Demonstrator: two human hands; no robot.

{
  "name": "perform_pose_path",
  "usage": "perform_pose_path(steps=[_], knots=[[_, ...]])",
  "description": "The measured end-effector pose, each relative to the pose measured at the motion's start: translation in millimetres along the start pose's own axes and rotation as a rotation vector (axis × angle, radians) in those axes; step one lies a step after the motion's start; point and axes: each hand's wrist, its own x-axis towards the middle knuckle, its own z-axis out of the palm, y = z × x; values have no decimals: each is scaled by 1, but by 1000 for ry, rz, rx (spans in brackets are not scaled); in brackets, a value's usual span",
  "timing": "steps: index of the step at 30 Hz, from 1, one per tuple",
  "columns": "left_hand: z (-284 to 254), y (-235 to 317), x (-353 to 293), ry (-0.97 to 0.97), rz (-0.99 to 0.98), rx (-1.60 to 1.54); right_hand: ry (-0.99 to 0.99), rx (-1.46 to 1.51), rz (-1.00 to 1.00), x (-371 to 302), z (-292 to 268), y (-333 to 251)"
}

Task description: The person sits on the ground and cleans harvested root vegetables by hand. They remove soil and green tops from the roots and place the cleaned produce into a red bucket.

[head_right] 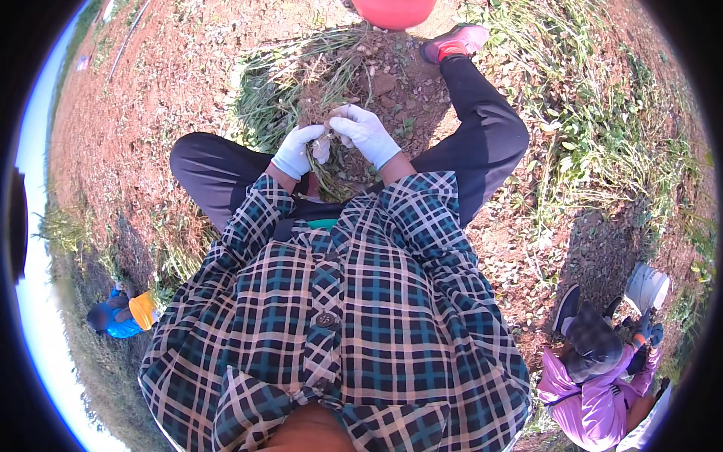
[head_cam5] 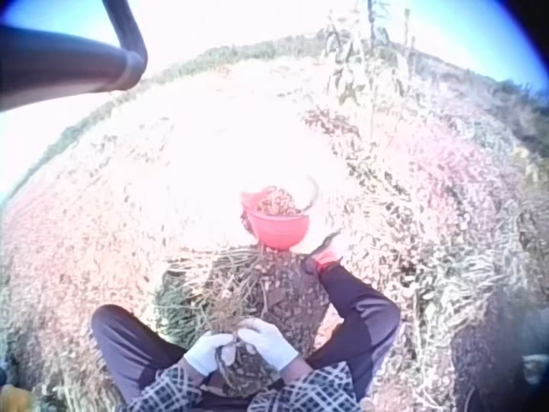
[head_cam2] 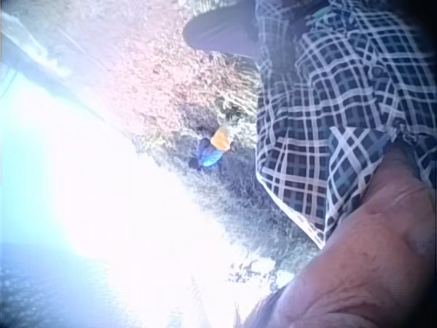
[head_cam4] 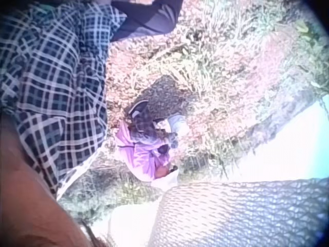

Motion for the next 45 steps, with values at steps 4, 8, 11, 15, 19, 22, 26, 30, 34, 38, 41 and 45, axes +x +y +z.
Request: perform_pose_path(steps=[4,8,11,15,19,22,26,30,34,38,41,45], knots=[[10,-5,3,111,59,242,375,-466,-318,17,-1,30],[35,17,-24,24,280,395,668,231,54,30,-33,39],[21,65,-48,159,638,133,693,322,-57,28,-39,8],[-7,129,-120,684,1225,247,577,311,-4,17,-29,4],[-27,180,-212,1381,1409,1177,398,248,76,11,-3,9],[-58,189,-241,1609,1149,1544,342,250,62,10,-2,3],[-145,146,-253,1645,168,1387,313,351,105,4,4,-3],[-190,79,-247,1561,25,1486,352,479,220,11,-8,-6],[-141,101,-198,1471,538,1342,458,363,-111,3,-28,-85],[-90,118,-150,1514,462,1739,618,145,-707,-24,1,-218],[-76,126,-147,1601,327,1893,802,-126,-1127,-37,13,-286],[-70,131,-155,1560,355,1925,933,-95,-1318,19,12,-332]])
